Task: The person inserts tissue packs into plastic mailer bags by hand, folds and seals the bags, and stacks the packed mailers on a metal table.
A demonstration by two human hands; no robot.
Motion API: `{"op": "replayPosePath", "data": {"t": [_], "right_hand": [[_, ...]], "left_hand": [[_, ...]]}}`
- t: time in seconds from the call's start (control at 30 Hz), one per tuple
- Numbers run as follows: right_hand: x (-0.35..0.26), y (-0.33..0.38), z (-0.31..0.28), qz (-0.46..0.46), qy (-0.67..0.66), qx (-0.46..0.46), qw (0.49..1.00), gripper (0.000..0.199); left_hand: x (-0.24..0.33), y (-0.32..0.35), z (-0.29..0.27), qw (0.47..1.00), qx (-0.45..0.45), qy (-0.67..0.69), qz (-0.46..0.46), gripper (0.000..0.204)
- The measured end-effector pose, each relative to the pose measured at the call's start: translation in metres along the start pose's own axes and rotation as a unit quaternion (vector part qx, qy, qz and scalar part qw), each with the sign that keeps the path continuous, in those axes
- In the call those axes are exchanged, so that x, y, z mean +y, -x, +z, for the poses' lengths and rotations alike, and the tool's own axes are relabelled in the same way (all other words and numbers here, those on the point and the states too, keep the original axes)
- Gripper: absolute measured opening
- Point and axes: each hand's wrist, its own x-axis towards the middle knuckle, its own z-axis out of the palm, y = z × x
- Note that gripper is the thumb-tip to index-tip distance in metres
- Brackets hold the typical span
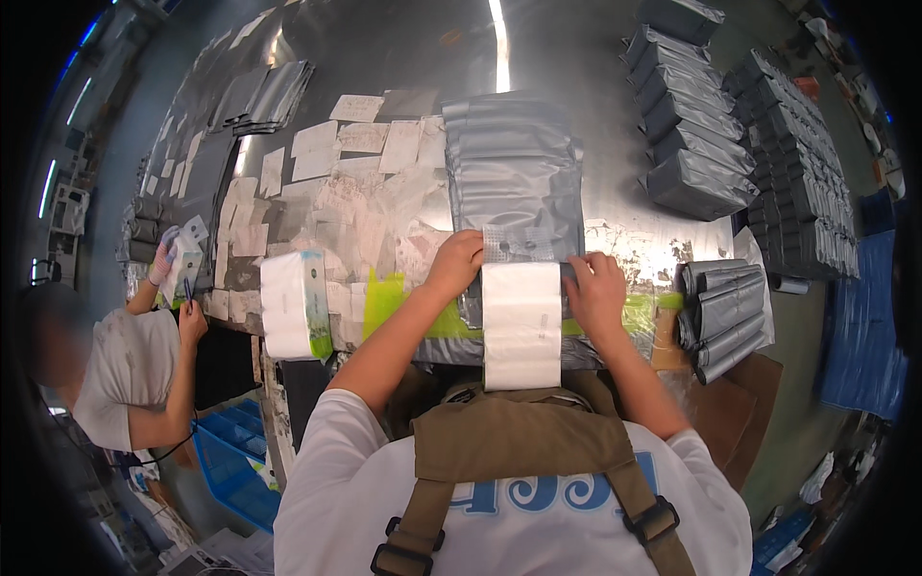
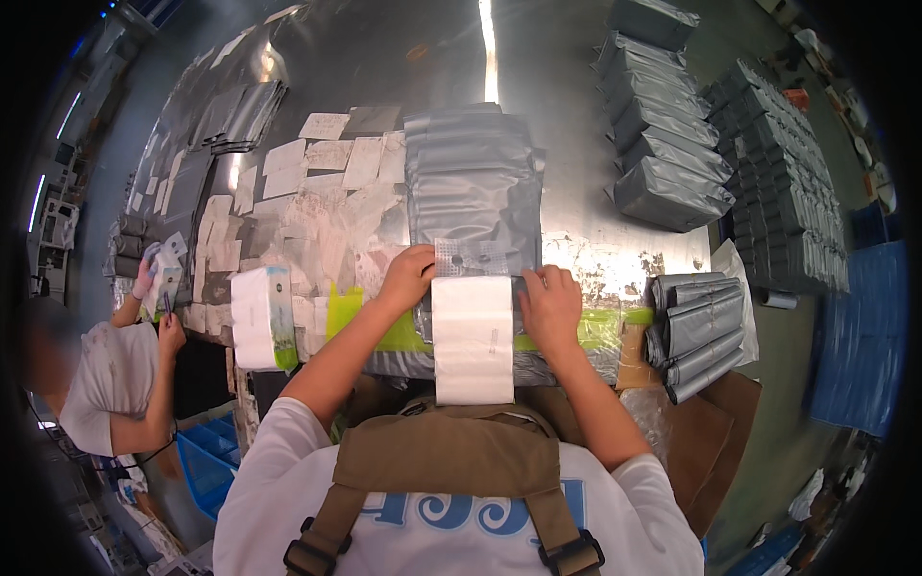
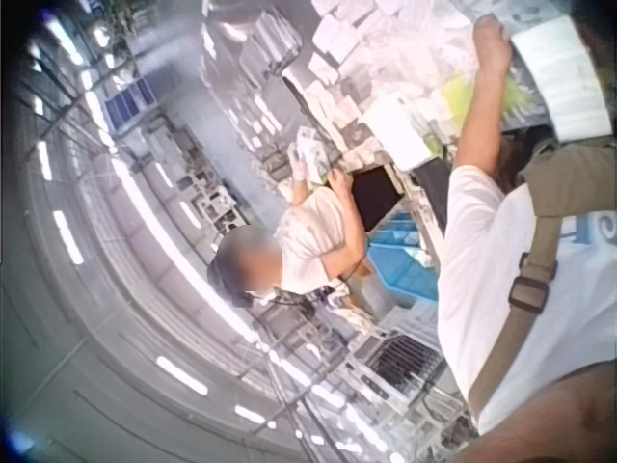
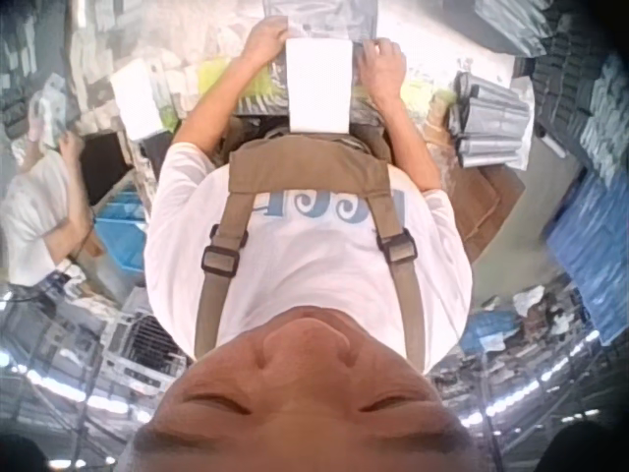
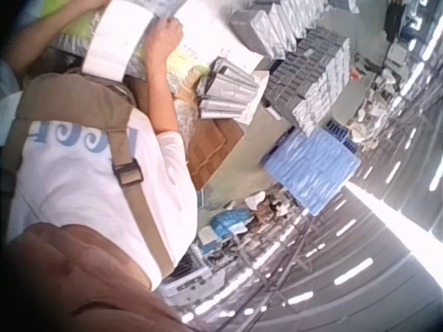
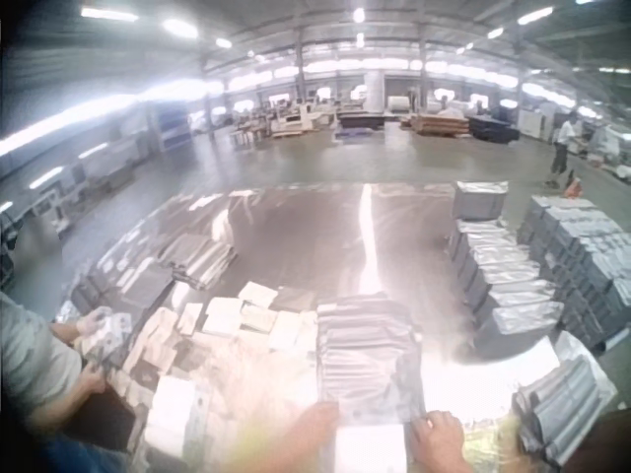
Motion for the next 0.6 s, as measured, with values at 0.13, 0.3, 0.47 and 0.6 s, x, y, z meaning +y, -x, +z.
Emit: {"op": "replayPosePath", "data": {"t": [0.13, 0.3, 0.47, 0.6], "right_hand": [[0.028, -0.026, 0.027, -0.064, 0.053, -0.004, 0.997, 0.012], [-0.002, -0.023, 0.015, 0.017, -0.072, 0.059, 0.996, 0.01], [-0.004, 0.005, 0.015, -0.034, -0.092, 0.136, 0.986, 0.016], [0.003, 0.009, 0.016, -0.081, -0.106, 0.128, 0.983, 0.015]], "left_hand": [[0.006, -0.002, 0.004, 0.997, 0.073, -0.003, -0.007, 0.009], [0.012, 0.018, 0.001, 0.989, 0.145, 0.014, -0.039, 0.011], [0.025, 0.053, 0.004, 0.977, 0.191, -0.032, 0.091, 0.014], [0.02, 0.064, 0.006, 0.976, 0.169, -0.018, 0.138, 0.017]]}}
